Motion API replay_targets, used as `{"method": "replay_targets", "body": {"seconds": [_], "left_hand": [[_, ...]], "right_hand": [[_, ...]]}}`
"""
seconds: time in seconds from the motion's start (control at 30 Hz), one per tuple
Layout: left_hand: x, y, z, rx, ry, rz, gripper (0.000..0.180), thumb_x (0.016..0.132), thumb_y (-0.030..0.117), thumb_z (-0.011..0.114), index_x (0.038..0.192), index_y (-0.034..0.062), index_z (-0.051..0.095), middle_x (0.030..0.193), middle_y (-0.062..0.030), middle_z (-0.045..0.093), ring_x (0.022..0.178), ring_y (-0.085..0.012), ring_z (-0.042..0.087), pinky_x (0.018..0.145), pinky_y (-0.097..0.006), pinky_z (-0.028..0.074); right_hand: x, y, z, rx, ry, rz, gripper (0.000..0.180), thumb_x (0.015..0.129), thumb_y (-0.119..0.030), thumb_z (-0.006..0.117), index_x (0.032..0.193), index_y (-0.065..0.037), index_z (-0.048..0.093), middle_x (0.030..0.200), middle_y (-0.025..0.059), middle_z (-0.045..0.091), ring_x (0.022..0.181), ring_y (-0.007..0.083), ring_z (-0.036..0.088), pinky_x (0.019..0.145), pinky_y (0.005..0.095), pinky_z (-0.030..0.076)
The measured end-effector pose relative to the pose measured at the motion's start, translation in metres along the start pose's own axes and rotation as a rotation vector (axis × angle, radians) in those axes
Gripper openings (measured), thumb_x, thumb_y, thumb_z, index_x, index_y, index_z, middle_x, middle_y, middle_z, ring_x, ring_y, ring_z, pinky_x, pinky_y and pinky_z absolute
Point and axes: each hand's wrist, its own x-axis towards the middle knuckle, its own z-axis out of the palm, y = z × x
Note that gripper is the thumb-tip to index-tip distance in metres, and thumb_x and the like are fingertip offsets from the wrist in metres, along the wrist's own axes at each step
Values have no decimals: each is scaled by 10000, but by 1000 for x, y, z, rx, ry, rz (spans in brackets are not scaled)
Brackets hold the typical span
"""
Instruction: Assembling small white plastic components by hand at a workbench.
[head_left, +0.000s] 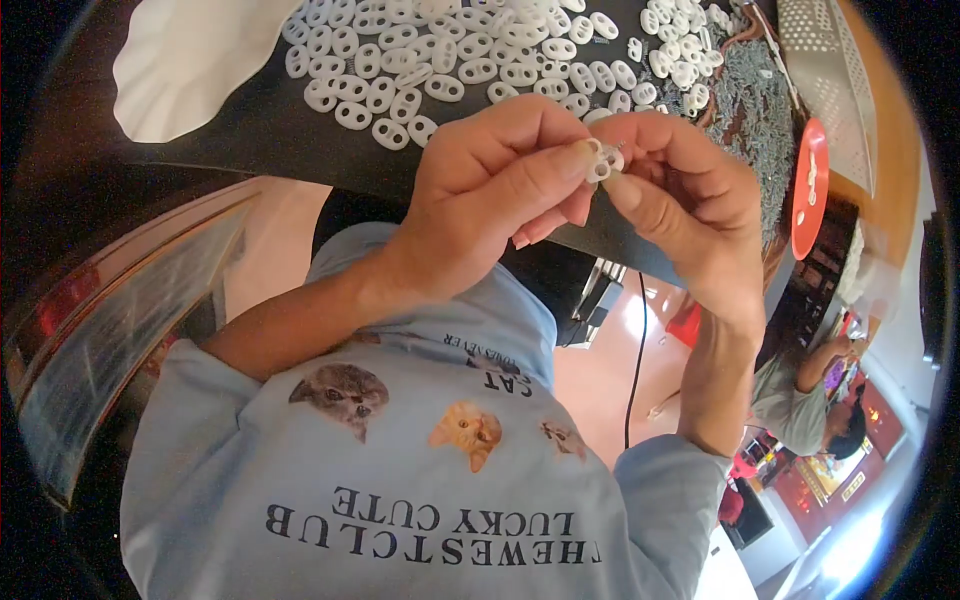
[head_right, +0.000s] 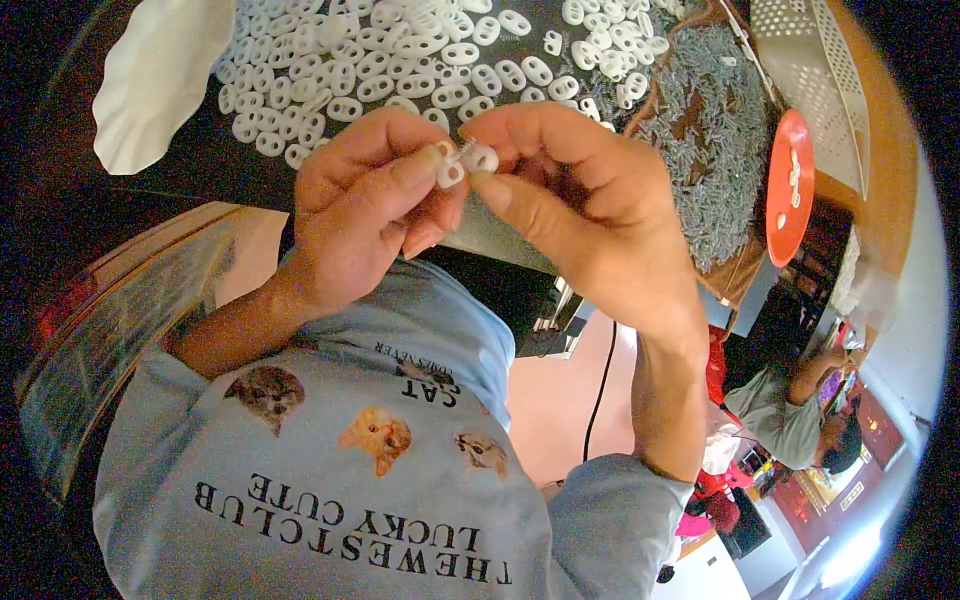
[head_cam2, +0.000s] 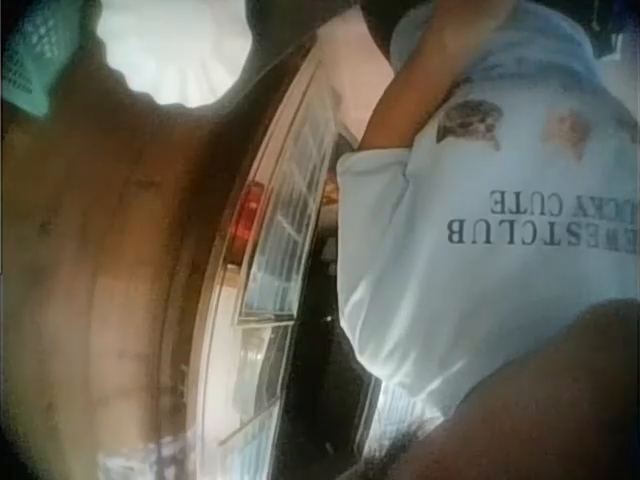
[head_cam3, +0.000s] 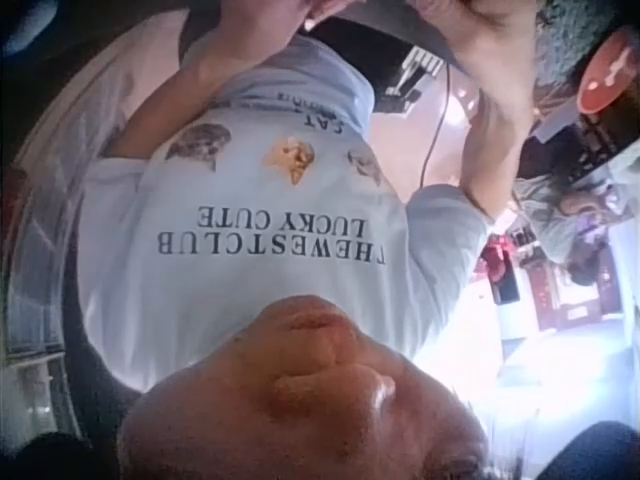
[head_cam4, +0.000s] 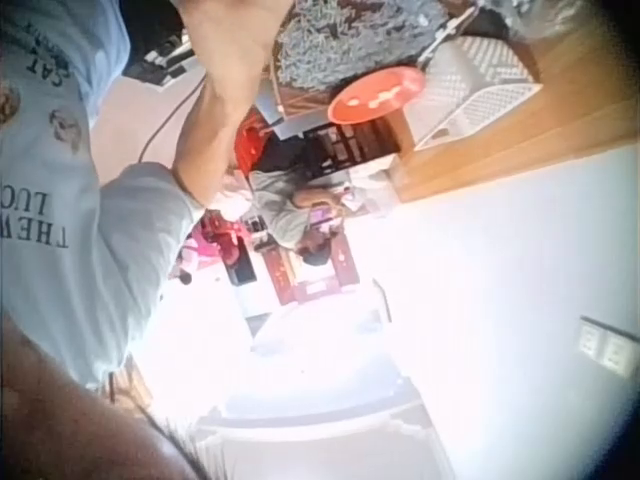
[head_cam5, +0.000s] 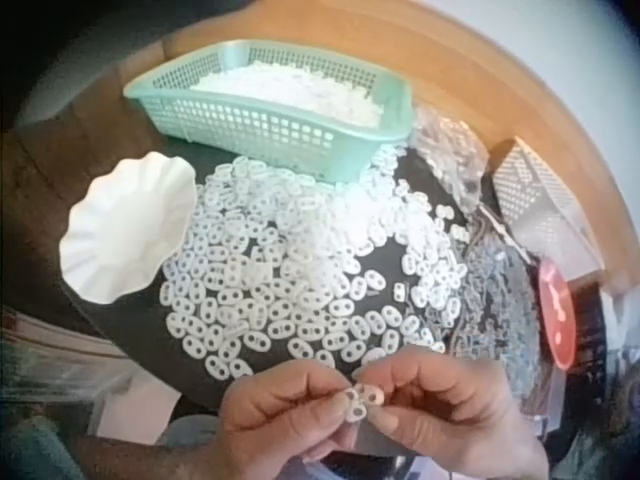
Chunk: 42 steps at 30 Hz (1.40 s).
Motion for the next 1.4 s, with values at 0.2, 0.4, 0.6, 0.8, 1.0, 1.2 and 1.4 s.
{"method": "replay_targets", "body": {"seconds": [0.2, 0.4, 0.6, 0.8, 1.0, 1.2, 1.4], "left_hand": [[-1, 1, 1, -36, 2, -26, 168, 930, 150, 468, 926, -2, 540, 712, -68, 555, 528, -75, 442, 447, -197, 335], [1, 4, -2, -85, -58, -85, 131, 906, 108, 507, 861, -1, 563, 675, -24, 551, 516, -15, 405, 447, -169, 299], [2, 6, 1, 41, -53, -139, 125, 879, 107, 495, 846, 4, 557, 645, -46, 533, 485, -42, 375, 418, -189, 271], [2, 6, -1, 92, -125, -108, 130, 886, 118, 500, 838, 15, 564, 650, -27, 539, 484, -22, 365, 428, -180, 270], [1, 6, -1, 165, -144, -91, 135, 891, 125, 498, 828, 24, 562, 649, -16, 537, 482, -20, 361, 432, -182, 272], [0, 6, 0, 168, -123, -89, 135, 894, 131, 499, 824, 31, 557, 645, -6, 524, 486, -20, 359, 433, -187, 259], [-3, 6, 2, 179, -110, -75, 136, 896, 138, 500, 824, 38, 557, 655, 4, 523, 503, -18, 362, 441, -183, 258]], "right_hand": [[-6, 1, 0, -101, 40, -20, 119, 892, -25, 567, 997, 31, 570, 894, 24, 601, 824, 65, 533, 736, 194, 429], [-3, -14, -13, -178, 20, 82, 195, 949, -184, 510, 914, 5, 547, 785, -14, 513, 769, 73, 446, 694, 209, 384], [6, -19, -21, -278, -143, 96, 222, 954, -196, 498, 873, 10, 515, 767, -14, 468, 742, 77, 411, 658, 215, 365], [10, -18, -24, -338, -248, 31, 189, 943, -162, 488, 854, 4, 509, 724, -2, 445, 711, 81, 405, 623, 230, 363], [11, -19, -25, -413, -282, 24, 181, 938, -152, 484, 857, 8, 509, 700, -1, 432, 684, 81, 402, 588, 235, 357], [10, -15, -23, -418, -246, -36, 182, 930, -150, 504, 843, 9, 515, 670, 2, 426, 652, 83, 393, 561, 242, 347], [3, -15, -15, -391, -155, 38, 192, 926, -155, 512, 826, 8, 513, 666, 5, 440, 639, 84, 389, 548, 244, 337]]}}
